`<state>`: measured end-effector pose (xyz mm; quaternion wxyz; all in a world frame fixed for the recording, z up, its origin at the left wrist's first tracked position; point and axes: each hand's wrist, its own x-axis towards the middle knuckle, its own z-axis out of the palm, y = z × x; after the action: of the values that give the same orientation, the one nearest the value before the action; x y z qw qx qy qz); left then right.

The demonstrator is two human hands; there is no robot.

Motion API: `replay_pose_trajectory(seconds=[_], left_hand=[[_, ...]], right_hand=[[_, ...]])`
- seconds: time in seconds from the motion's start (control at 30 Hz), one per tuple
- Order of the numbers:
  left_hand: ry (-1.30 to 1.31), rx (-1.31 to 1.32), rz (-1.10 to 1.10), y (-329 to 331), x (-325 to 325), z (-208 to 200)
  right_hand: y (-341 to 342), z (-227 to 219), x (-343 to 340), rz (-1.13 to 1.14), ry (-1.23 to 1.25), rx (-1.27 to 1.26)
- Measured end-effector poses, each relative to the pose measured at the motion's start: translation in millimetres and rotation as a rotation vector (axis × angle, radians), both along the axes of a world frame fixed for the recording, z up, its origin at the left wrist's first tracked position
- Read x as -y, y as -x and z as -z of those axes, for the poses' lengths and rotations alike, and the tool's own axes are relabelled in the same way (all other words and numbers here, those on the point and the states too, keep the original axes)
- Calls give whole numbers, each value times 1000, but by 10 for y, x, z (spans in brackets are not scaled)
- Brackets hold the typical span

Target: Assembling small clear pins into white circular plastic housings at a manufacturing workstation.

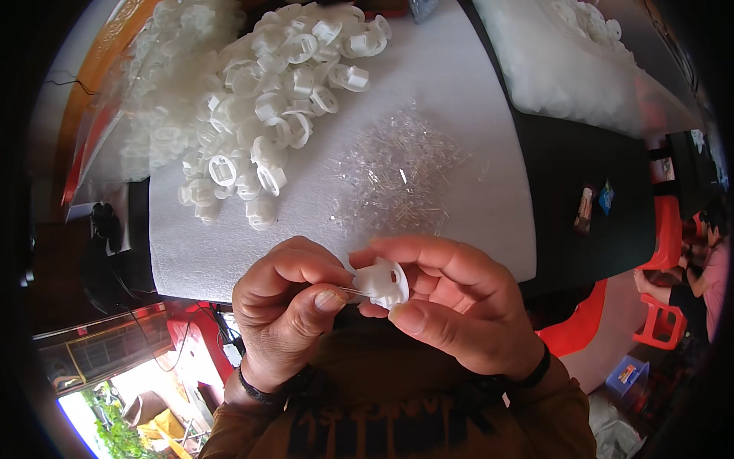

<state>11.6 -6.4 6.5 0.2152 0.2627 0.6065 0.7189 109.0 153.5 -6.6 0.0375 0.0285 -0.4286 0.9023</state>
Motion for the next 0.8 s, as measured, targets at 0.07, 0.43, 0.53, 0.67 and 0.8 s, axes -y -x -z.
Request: replay_pose_trajectory(seconds=[0.07,0.43,0.53,0.67,0.8], left_hand=[[3,40,-6,-3,7,-10],[2,54,-3,9,17,-6],[-2,0,5,31,8,27],[25,-40,26,39,11,20],[12,-36,13,40,11,26]], right_hand=[[9,13,-1,-7,12,-10],[25,17,1,18,-28,-28],[23,17,0,17,-28,-22],[13,10,2,28,-29,-4],[16,0,-2,32,-53,-12]])
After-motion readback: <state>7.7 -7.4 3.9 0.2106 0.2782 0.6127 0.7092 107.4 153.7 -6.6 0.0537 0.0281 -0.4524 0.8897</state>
